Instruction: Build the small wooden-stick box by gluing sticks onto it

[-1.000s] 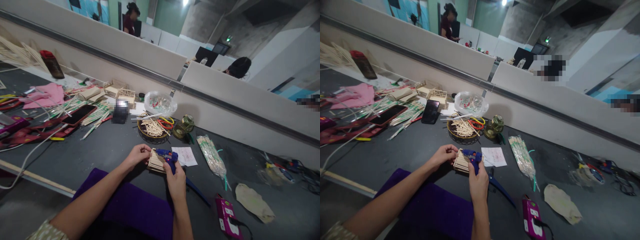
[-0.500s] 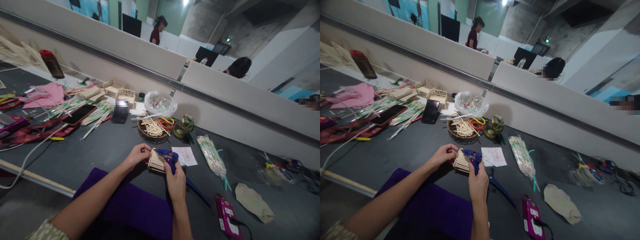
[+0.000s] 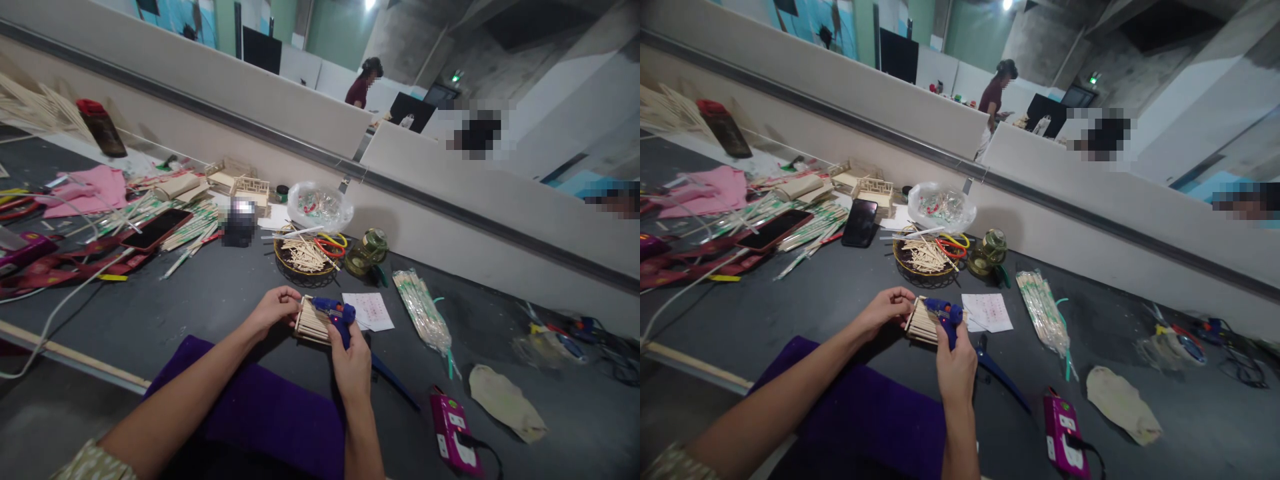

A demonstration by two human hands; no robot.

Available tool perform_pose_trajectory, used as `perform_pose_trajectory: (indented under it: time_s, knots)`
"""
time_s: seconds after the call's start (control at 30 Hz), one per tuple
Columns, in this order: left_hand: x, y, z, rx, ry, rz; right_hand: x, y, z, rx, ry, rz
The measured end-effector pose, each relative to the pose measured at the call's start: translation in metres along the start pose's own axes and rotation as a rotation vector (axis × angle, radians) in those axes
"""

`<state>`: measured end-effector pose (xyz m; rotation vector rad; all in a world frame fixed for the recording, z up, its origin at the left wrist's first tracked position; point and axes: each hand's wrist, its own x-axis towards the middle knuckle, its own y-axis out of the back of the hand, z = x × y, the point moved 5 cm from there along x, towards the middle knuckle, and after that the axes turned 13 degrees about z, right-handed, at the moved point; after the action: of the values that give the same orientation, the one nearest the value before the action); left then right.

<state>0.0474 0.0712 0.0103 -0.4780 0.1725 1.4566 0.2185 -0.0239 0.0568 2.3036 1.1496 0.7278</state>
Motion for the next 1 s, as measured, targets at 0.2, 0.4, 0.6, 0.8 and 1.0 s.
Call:
perform_pose_trajectory:
  time_s: [0.2,0.4,0.6,0.8,1.0]
  knots:
    - [-0.0009,-0.0012,0.0014,-0.011,-0.003,-0.009,-0.0002,-0.0004,0.0007,0.019,0.017,-0.005]
    - [-0.0017,-0.0034,0.0029,-0.008,0.003,0.012,0.0005,0.0025,-0.0019,0.019,0.06,0.036]
    - [0.001,-0.0046,0.0023,0.007,-0.053,-0.003,0.0003,0.0031,-0.0013,0.034,0.054,0.034]
    - [0.0011,-0.0056,0.0013,0.017,-0.059,-0.018,0.0007,0.0027,0.0009,0.053,0.054,0.05]
    - [0.0037,-0.0054,-0.0021,0.012,-0.055,-0.036,0.0009,0.0014,0.0027,0.081,0.051,0.044]
